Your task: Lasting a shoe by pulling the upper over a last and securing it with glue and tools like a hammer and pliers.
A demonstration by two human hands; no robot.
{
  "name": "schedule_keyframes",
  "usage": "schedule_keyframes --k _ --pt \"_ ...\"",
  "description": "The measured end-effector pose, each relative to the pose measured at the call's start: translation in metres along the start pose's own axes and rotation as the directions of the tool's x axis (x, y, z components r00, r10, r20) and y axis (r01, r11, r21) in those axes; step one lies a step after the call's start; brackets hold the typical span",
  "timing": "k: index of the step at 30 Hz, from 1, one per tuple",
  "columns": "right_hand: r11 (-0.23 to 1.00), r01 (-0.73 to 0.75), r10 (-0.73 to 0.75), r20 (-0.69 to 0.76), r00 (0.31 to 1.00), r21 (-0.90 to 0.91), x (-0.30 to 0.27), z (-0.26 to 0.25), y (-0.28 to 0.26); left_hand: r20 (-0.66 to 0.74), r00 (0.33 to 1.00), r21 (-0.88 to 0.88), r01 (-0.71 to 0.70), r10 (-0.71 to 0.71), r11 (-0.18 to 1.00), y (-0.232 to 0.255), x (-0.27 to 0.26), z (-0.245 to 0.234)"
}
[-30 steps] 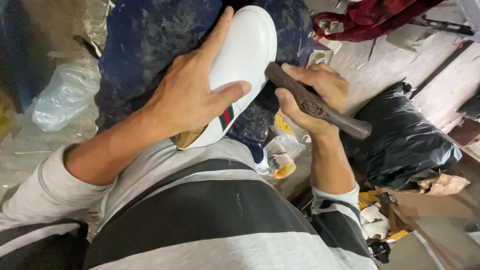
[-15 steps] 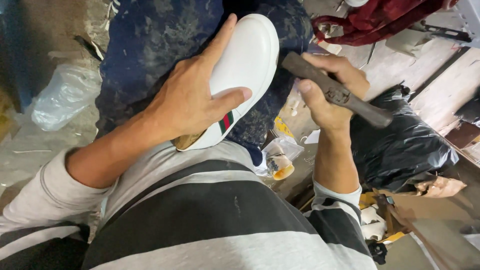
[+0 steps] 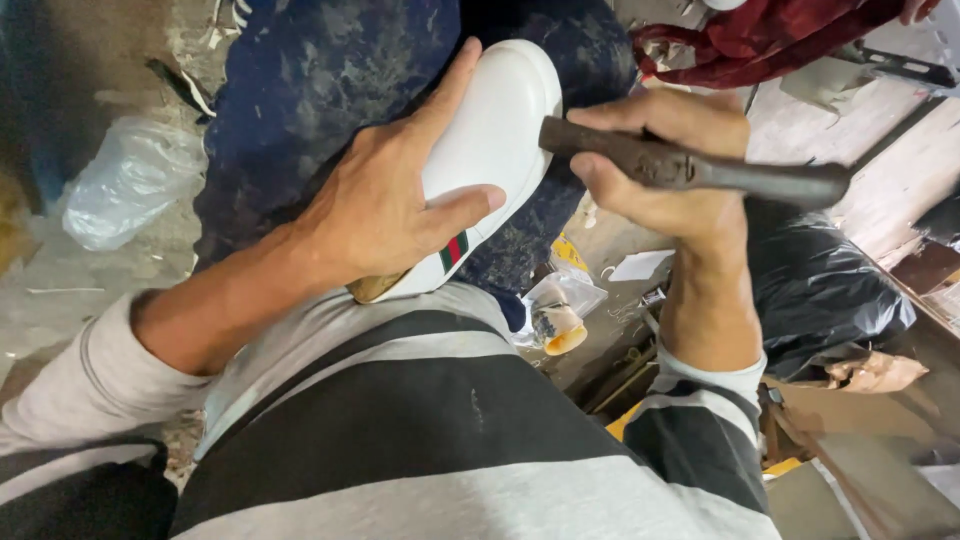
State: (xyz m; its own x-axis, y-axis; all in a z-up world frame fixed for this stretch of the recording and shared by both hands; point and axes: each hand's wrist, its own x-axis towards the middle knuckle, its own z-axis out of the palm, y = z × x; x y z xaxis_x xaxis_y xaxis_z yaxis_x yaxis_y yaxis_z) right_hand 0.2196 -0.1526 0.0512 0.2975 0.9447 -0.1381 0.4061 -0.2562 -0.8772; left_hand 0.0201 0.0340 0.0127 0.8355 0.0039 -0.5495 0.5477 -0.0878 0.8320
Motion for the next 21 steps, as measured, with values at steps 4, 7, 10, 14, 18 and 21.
schedule_keyframes --k 4,7,10,14,18,21 --pt "0.997 -0.055 0.052 0.076 0.996 0.048 0.007 -0.009 0.002 -0.036 0.999 -0.027 0.010 -0.011 1.000 0.007 0.001 -0.001" --pt "0.999 0.037 -0.037 0.028 0.999 0.001 -0.006 -0.008 0.005 0.009 0.999 -0.035 0.049 -0.048 0.998 0.010 0.002 -0.004" --pt "0.998 -0.055 0.053 -0.221 0.974 -0.004 -0.022 -0.001 0.013 0.037 0.997 -0.038 0.071 -0.069 0.997 0.009 0.002 -0.004" --pt "0.997 -0.028 0.011 -0.235 0.972 -0.068 -0.021 0.007 0.009 0.017 1.000 -0.043 0.002 -0.002 0.999 0.006 0.003 -0.003" --pt "0.991 0.003 -0.033 -0.219 0.975 -0.136 -0.017 0.008 0.009 -0.020 0.998 -0.057 -0.063 0.062 0.996 0.002 0.003 0.000" --pt "0.989 0.001 -0.028 -0.182 0.983 -0.146 -0.010 0.006 0.006 -0.018 0.998 -0.077 -0.068 0.067 0.995 0.003 0.003 -0.002"
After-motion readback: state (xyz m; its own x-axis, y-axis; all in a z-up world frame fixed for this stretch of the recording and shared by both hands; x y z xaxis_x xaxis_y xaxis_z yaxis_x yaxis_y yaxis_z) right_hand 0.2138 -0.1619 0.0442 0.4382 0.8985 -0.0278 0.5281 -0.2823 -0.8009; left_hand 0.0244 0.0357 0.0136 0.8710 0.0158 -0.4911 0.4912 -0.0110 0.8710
